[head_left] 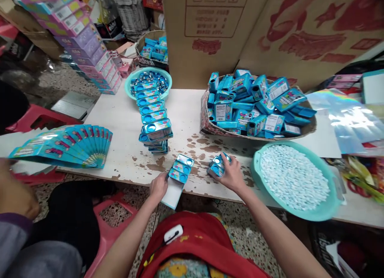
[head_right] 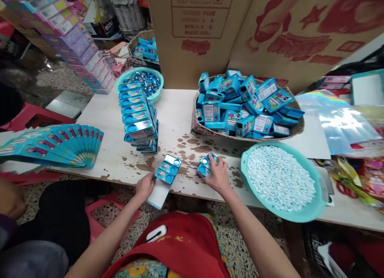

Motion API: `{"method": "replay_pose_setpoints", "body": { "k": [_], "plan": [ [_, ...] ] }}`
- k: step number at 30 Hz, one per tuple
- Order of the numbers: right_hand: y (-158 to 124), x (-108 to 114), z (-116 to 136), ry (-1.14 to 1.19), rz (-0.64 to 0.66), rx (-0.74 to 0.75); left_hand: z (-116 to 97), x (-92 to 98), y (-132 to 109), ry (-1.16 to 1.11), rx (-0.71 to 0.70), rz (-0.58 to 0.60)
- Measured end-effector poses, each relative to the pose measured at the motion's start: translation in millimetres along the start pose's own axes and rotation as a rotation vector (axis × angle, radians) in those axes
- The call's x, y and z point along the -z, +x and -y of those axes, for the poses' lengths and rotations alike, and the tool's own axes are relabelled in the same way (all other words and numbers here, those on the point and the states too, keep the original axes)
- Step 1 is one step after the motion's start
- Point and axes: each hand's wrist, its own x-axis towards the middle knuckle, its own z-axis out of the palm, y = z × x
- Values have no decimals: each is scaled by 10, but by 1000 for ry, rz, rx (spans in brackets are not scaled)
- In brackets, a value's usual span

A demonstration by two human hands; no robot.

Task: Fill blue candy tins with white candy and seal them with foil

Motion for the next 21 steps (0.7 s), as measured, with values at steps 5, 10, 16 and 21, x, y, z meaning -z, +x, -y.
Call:
{"method": "replay_pose_setpoints", "body": {
  "k": [5,10,16,21],
  "plan": [
    [-154,-24,-160,16,-50,-84,-444,15,321,9,35,-18],
    [-234,-28,-186,75,-47,-138,-693,-156,443,-18,50,-42],
    [-272,-74,73,73,-103,-338,-883,-311,-20,-185,-98,-348],
    [-396,-17,123,180,-38,-421,-1493,-536,-278,-788,-164,126]
  ]
}}
